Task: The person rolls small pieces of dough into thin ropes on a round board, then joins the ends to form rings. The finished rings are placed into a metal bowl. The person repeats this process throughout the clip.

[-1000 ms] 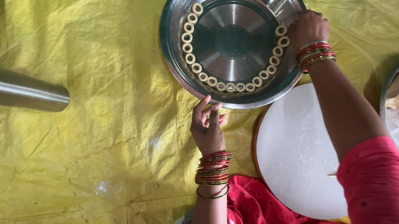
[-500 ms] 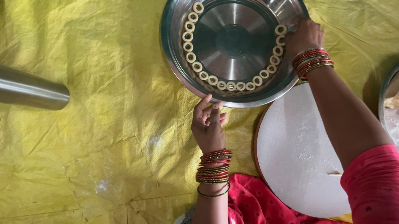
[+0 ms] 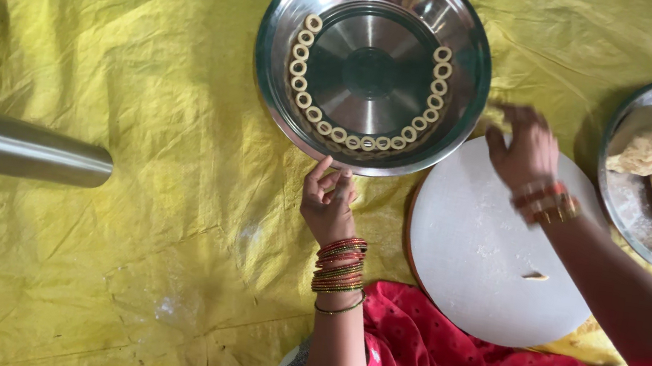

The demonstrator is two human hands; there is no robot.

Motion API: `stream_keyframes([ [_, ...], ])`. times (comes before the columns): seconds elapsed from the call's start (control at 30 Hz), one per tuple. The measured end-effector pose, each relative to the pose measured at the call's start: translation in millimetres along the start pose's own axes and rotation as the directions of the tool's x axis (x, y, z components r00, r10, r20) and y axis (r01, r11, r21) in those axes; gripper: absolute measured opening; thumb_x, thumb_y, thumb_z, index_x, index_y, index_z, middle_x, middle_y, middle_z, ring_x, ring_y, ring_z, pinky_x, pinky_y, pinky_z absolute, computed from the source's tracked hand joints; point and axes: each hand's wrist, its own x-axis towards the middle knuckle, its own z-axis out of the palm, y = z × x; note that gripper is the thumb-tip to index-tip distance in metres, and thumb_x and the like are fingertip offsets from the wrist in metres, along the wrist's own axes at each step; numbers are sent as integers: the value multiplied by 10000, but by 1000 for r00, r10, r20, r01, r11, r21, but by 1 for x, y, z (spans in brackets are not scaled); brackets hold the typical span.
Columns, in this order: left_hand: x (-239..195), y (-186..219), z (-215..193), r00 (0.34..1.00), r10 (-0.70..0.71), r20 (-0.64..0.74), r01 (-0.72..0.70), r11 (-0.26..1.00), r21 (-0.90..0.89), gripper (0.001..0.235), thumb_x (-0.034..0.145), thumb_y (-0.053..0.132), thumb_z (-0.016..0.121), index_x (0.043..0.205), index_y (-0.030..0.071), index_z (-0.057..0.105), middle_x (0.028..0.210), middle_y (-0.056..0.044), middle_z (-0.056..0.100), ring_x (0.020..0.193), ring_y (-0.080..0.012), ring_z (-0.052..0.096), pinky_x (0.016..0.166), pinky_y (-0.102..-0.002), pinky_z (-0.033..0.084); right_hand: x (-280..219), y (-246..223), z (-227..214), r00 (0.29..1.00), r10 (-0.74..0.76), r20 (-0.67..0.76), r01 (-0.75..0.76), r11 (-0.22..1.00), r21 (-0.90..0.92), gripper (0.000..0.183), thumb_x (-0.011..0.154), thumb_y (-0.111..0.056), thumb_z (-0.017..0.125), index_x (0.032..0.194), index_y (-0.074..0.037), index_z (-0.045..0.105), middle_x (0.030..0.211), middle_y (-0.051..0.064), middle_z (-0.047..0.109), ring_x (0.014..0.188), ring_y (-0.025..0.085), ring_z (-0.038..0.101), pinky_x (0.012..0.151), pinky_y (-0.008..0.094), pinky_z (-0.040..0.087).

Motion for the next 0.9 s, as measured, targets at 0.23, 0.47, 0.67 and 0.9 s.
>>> stream_keyframes([
  [0.23,1,-13,-4,983,77,169,-72,997,-32,355,796,42,850,1114,-49,720,886,-124,765,767,-123,695,718,-243,572,-142,41,-68,996,-50,74,55,996,-66,396,916,-280,680,1292,-156,670,1242,116,703,1157,349,626,1025,494,471],
  [0.47,-11,-5,-2,960,18,278,-33,998,49,187,910,47,740,1079,-34,733,959,-134,766,773,-147,713,723,-264,615,-145,181,-90,994,105,18,-97,963,-253,495,911,-311,719,1363,-120,652,1261,167,685,1189,364,621,1084,476,472],
  [0.67,-11,1,-5,949,-63,308,-57,929,366,203,1011,34,565,1144,37,719,1114,-114,763,841,-153,746,726,-244,595,-83,299,-96,927,347,-142,-367,918,-152,691,794,-359,823,1390,-84,607,1337,220,630,1223,416,583,1062,501,427],
  [0.9,-7,0,-9,949,-67,307,-97,867,489,255,1025,12,511,1194,36,701,1125,-108,757,859,-147,727,736,-245,565,-100,336,-86,801,596,-51,-566,783,256,331,852,-207,763,1180,-172,772,1146,60,767,1036,260,746,947,394,570],
])
